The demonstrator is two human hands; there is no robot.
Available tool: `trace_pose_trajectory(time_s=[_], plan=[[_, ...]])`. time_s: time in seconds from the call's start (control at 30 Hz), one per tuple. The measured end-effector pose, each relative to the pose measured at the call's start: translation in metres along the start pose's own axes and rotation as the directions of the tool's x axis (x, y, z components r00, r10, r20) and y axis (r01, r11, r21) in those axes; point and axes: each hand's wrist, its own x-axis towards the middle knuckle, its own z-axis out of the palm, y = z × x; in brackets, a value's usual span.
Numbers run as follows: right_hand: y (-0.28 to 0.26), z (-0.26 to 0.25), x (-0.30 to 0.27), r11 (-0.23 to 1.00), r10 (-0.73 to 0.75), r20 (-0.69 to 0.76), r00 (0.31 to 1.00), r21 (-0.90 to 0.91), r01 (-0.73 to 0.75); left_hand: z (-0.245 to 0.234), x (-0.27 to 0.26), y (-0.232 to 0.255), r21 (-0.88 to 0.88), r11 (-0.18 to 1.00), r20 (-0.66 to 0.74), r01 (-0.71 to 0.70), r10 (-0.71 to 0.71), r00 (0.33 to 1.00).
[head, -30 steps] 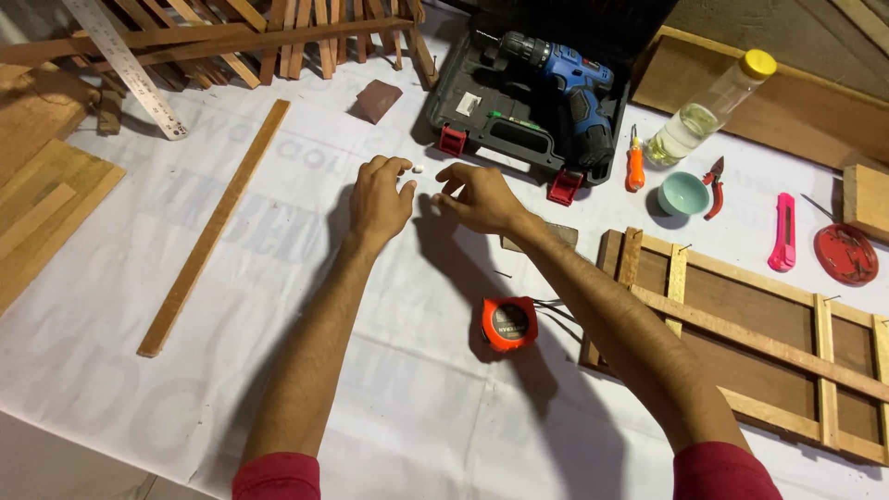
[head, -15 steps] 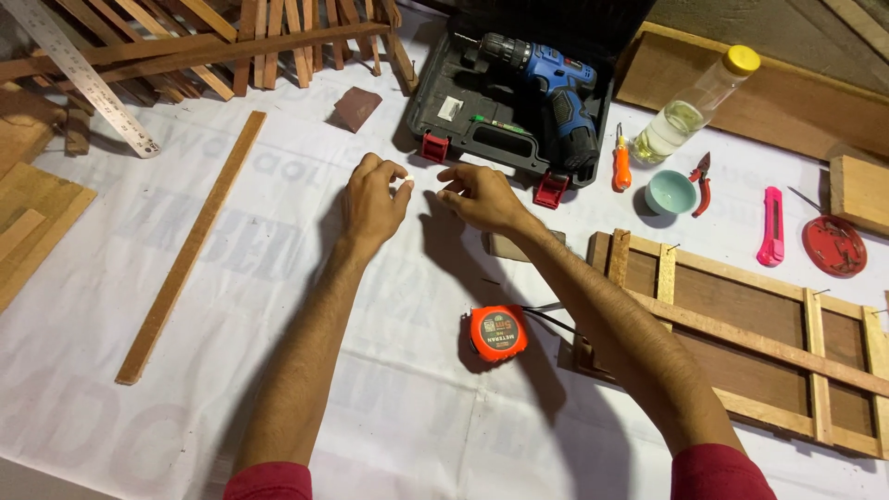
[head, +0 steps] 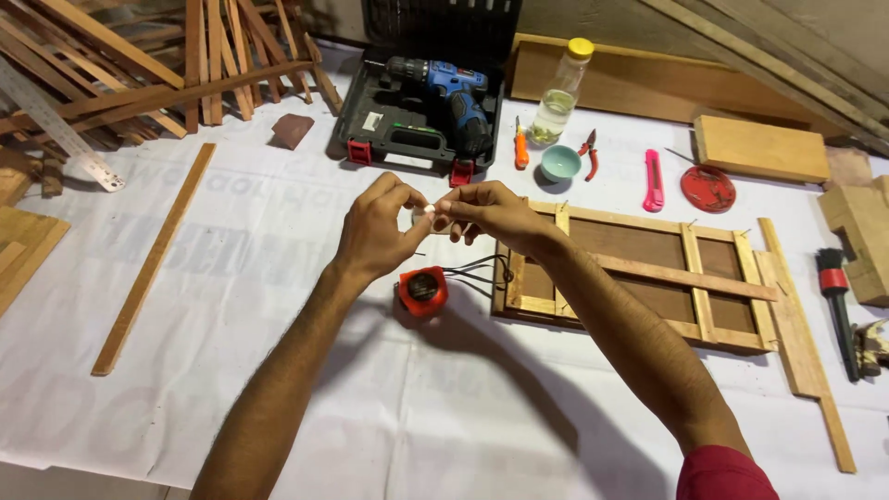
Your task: The person assembles a wooden frame on a workbench: they sand a small block, position thin wood strips across a framed panel, hammer nails to secure them, measure the frame with a tape measure, and mark a strip. They then sort through a pile of wood strips, picking up and examining pieces.
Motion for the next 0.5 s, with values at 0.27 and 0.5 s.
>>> trace_pose_trajectory(time_s=[0.27, 0.5], plan=[[0.016, -0.04, -0.077, 0.986, -0.06, -0.018, 0.998, 0.154, 0.062, 0.036, 0.006, 0.073, -0.028, 0.989, 0.064, -0.147, 0.149, 0.987], [0.037, -0.088, -0.128, 0.959, -0.073, -0.113, 0.991, 0.266, 0.101, 0.087, 0.023, 0.115, -0.053, 0.973, 0.143, -0.226, 0.232, 0.962]])
